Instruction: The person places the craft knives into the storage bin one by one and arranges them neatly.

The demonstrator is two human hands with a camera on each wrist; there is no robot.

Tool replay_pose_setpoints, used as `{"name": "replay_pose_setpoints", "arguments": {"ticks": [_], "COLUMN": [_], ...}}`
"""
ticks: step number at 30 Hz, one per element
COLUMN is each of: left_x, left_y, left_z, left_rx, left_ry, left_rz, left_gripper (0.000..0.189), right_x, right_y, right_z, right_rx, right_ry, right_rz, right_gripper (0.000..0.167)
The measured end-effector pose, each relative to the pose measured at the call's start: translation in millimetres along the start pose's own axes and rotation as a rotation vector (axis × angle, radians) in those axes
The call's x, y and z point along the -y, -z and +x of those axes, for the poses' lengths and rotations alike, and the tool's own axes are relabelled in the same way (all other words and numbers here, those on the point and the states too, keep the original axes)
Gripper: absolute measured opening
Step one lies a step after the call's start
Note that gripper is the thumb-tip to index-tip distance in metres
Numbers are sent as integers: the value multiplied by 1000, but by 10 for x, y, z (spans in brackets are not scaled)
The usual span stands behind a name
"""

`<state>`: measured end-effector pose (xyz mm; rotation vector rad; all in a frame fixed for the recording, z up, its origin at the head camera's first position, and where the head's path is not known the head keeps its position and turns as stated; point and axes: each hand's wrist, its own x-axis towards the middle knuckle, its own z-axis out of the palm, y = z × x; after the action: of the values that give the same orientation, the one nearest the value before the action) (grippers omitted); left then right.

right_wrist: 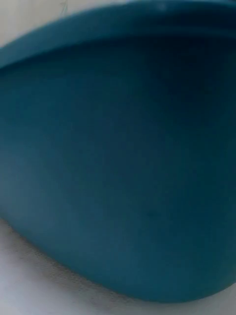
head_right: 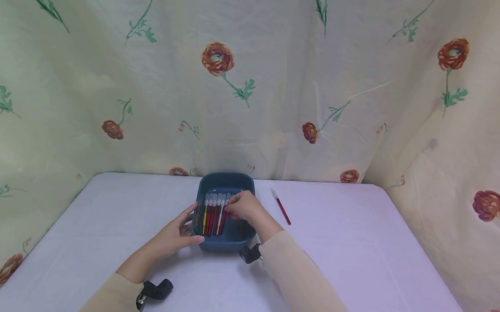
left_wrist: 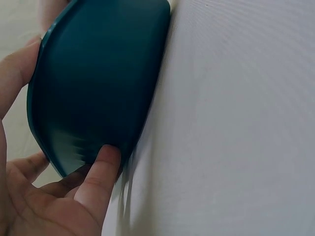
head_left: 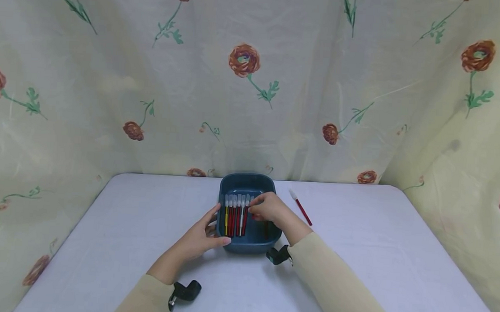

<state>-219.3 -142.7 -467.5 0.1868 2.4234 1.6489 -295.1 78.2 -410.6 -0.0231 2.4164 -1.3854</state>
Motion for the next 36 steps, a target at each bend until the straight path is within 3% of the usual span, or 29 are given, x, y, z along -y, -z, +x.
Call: {"name": "replay_pose_setpoints", "arguments": {"ticks": [16, 27, 36], "left_x": [17, 18, 16], "left_y": [-2, -6, 1], "left_z": [11, 1, 8], "left_rx": [7, 0, 9], "left_ry": [-12, -25, -28], "left_rz": [-14, -19, -28], "left_gripper": [102, 103, 103], "right_x": [-5, 24, 44], "right_y": [-7, -27, 38], "right_z": [66, -22, -68], "right_rx": [18, -7, -13], "right_ry": [6, 26, 34], "right_rz": [-29, -140, -151], "right_gripper": [21, 19, 25]}}
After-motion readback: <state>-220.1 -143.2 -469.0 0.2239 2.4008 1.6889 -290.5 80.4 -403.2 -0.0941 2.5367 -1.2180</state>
